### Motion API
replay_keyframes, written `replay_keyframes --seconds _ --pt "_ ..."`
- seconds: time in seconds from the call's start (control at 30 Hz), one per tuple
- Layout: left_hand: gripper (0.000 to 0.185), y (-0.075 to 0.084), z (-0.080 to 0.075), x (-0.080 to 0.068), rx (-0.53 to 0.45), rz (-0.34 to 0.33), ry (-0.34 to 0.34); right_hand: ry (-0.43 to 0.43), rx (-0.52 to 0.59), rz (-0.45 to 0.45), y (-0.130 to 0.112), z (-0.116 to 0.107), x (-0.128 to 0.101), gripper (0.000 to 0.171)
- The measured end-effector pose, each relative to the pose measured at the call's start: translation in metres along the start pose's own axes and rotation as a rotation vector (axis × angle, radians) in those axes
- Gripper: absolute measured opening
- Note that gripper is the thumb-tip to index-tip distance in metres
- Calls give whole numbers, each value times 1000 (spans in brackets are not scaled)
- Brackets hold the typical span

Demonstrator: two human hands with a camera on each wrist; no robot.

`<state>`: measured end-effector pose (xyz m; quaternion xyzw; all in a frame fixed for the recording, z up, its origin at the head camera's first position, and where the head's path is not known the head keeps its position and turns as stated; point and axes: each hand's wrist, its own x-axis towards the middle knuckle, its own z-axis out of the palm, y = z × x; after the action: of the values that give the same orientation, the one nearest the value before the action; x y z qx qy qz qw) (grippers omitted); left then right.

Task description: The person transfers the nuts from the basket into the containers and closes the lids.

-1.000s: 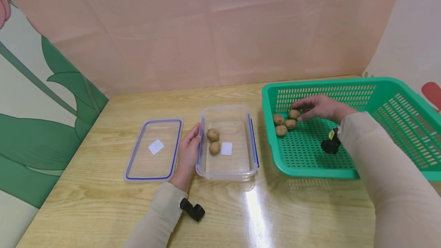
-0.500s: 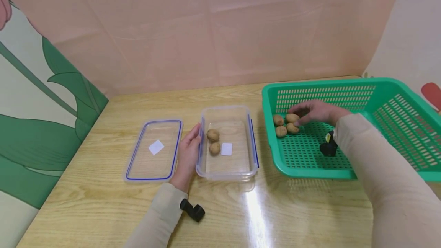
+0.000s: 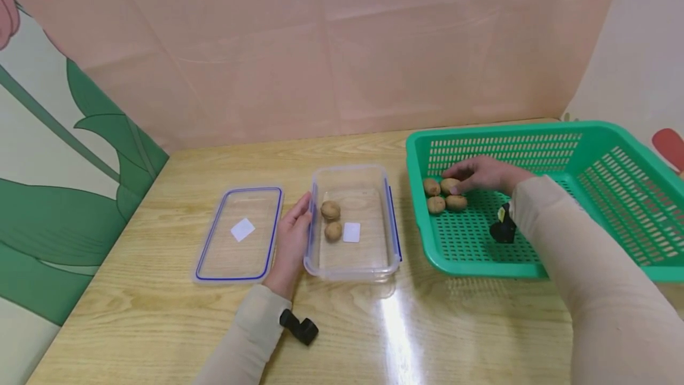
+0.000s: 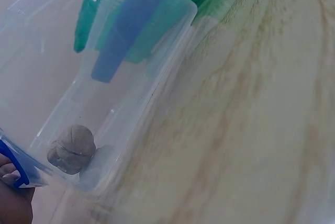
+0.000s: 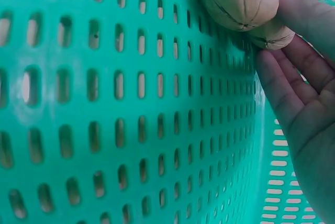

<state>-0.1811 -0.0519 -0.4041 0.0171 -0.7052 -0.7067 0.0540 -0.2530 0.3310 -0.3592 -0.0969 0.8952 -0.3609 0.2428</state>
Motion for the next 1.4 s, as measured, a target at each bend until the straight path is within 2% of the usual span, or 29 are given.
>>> replay_keyframes --seconds 0.4,0.87,1.0,1.4 --pt "39 1 0 -1 -4 0 -6 66 -18 -11 -5 -4 -2 61" --pt "40 5 -1 -3 -8 -8 -2 93 21 -20 -15 -13 -6 60" --pt "40 5 -1 -3 -7 -6 -6 134 44 -29 -18 -15 -10 58" --pt "40 4 -1 -3 9 -7 -9 196 149 -133 -35 -13 -12 46"
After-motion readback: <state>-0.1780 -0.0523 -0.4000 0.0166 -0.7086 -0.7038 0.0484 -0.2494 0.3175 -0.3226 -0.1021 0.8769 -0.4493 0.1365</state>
